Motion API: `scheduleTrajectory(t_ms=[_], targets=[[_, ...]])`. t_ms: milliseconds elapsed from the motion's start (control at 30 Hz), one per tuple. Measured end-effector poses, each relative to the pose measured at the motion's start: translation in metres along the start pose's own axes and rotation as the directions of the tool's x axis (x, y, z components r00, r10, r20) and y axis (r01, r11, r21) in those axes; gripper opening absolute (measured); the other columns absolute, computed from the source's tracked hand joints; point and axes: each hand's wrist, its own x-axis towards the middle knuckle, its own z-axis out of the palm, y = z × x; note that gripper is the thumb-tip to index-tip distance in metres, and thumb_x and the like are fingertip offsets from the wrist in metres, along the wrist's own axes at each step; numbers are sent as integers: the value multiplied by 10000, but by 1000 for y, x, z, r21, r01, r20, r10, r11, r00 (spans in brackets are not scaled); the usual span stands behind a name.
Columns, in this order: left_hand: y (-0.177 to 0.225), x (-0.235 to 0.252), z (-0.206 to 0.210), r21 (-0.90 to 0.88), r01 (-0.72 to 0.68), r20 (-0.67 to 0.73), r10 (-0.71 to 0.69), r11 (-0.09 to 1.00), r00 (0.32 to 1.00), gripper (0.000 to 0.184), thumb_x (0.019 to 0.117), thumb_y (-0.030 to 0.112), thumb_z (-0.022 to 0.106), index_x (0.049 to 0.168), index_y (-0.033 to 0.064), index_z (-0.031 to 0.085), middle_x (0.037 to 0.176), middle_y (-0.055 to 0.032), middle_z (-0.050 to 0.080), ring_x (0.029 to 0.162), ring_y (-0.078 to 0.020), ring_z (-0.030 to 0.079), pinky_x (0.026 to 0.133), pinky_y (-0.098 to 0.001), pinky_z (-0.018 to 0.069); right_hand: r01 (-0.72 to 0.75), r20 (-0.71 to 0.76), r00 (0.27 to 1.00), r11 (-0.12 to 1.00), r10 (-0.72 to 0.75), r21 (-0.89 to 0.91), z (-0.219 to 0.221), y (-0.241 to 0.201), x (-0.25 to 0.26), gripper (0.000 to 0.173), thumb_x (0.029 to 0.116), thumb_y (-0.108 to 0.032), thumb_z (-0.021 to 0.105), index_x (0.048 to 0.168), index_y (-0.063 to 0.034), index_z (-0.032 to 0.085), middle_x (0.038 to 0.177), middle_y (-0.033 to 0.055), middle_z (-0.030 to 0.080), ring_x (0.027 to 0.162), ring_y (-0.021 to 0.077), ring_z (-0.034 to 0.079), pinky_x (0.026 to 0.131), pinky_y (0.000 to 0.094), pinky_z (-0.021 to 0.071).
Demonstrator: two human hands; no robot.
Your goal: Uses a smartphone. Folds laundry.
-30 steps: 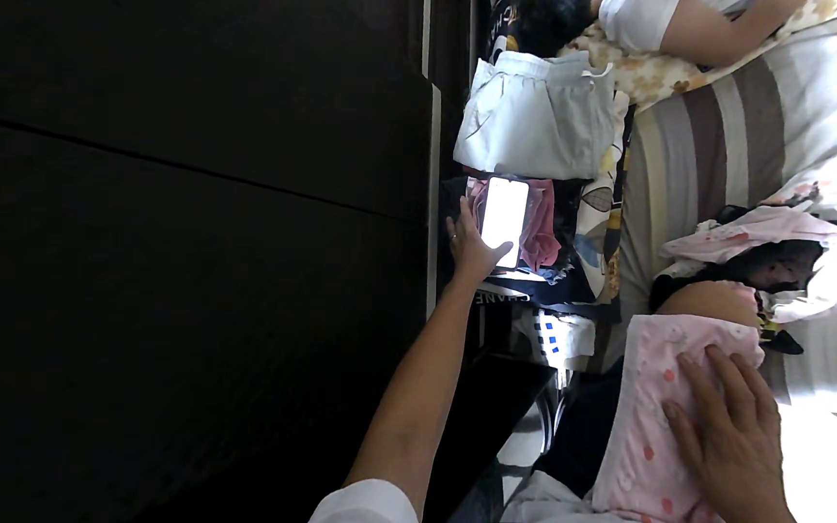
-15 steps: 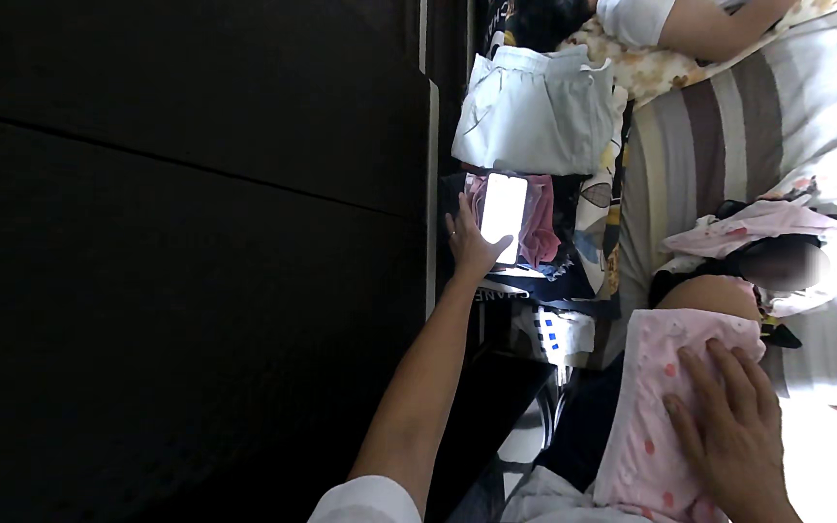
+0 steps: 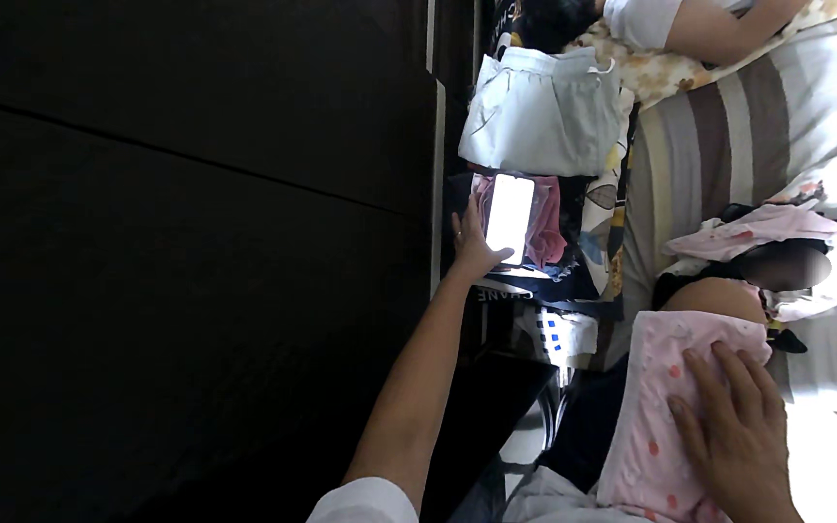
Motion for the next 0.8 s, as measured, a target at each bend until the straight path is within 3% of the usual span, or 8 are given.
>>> scheduleTrajectory(t_ms=[133, 267, 367, 567, 800], targets=[[-4, -1, -18, -59, -17, 127, 24, 998, 992, 1282, 737, 90, 887, 1644, 56, -19, 1717, -189, 29, 1570, -440, 18, 1265, -561, 80, -1, -2, 1000, 1000, 1, -4, 0, 0, 0, 581, 1057, -527, 371, 1426, -130, 581, 1456, 267, 527, 1403, 477, 413, 1148, 558, 307], [-3, 0, -23, -100, 50, 149, -34, 994, 988, 1221, 800, 58, 841, 1649, 91, -36, 1715, -192, 30, 1570, -430, 53, 1244, -553, 210, 1, -1, 1000, 1000, -1, -5, 0, 0, -1, 583, 1055, -528, 371, 1430, -130, 575, 1460, 273, 521, 1406, 486, 406, 1140, 573, 307], [-4, 2, -23, -115, 77, 157, -59, 990, 986, 1190, 837, 62, 813, 1651, 116, -53, 1714, -196, 17, 1573, -418, 59, 1241, -544, 219, 3, 3, 1000, 1000, -3, -9, 0, -1, -1, 593, 1055, -528, 364, 1424, -116, 579, 1454, 286, 522, 1400, 503, 406, 1133, 584, 311], [-6, 0, -21, -112, 58, 144, -41, 992, 989, 1226, 808, 96, 847, 1650, 98, -45, 1711, -209, 19, 1571, -428, 48, 1244, -553, 205, 6, -2, 1000, 1000, -6, -11, 1, 0, -1, 584, 1059, -528, 357, 1440, -136, 564, 1471, 260, 517, 1413, 474, 401, 1146, 563, 297], [-4, -1, -15, -18, 0, 94, 2, 1000, 996, 1261, 767, 129, 881, 1642, 50, -22, 1712, -197, 68, 1566, -447, 52, 1262, -556, 118, 8, -9, 1000, 1000, -8, -12, 2, 0, 0, 580, 1057, -528, 363, 1433, -137, 570, 1462, 262, 524, 1407, 473, 407, 1144, 560, 301]])
